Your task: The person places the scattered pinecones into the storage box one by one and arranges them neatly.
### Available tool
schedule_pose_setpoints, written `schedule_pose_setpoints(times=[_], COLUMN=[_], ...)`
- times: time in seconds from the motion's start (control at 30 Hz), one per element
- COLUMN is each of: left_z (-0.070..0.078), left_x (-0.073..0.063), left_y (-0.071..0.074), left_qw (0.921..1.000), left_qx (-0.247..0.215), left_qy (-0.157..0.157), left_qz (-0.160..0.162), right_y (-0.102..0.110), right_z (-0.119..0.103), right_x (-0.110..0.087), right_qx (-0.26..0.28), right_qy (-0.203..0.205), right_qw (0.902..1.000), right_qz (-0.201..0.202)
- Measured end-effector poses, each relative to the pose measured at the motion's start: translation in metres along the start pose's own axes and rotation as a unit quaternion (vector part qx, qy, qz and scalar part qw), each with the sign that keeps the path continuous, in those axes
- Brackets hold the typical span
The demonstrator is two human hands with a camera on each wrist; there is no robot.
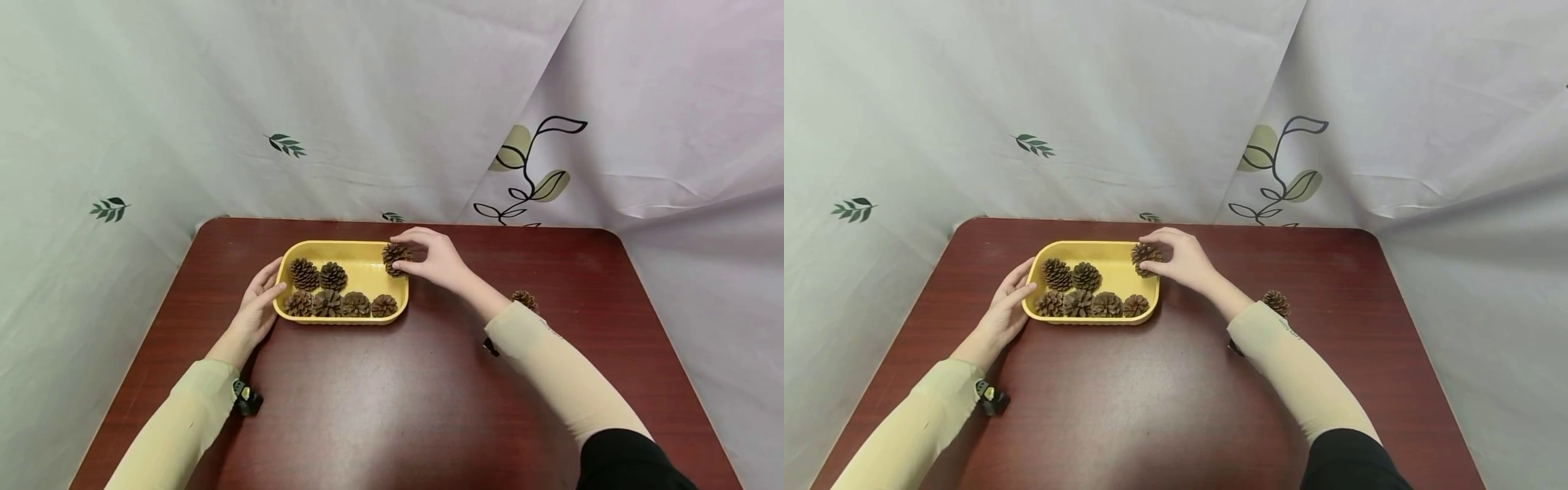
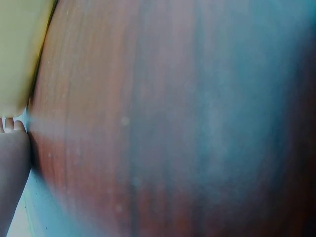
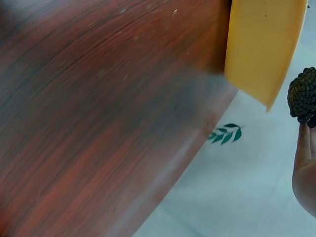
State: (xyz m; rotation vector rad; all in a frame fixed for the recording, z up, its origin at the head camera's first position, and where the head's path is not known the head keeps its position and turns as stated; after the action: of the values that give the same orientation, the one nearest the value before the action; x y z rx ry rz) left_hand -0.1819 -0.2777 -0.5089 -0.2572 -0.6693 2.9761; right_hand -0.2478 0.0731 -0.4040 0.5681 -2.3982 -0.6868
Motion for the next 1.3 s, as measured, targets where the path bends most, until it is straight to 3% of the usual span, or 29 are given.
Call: schedule_pose_setpoints(times=[0.77, 1.3], left_z=[-0.001, -0.001], left_x=[-0.001, 0.0], left_y=[0.002, 0.001], left_qw=[1.0, 1.0], left_qx=[0.002, 0.007], left_qy=[-0.001, -0.003], left_qz=[0.0, 0.001], right_y=[-0.066, -0.085], right_z=[0.003, 0.006], right_x=[0.032, 0.037], right_qx=[0.039, -0.059], right_qy=[-0.039, -0.058], right_qw=[0.9971, 0.9896], right_qz=[-0.053, -0.118])
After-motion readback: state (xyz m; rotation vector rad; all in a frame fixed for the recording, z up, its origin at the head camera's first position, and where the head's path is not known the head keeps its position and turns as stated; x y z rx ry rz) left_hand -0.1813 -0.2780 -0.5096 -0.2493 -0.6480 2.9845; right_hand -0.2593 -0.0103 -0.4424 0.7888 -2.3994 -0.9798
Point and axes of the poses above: each hand's wrist, its own x-axis towards the middle knuckle, its own y-axis out of the back of the hand, z = x × y, the point moved 5 cm from there along x, towards the middle knuckle, and after that the axes turned 6 degrees about y, right-handed, at the moved point
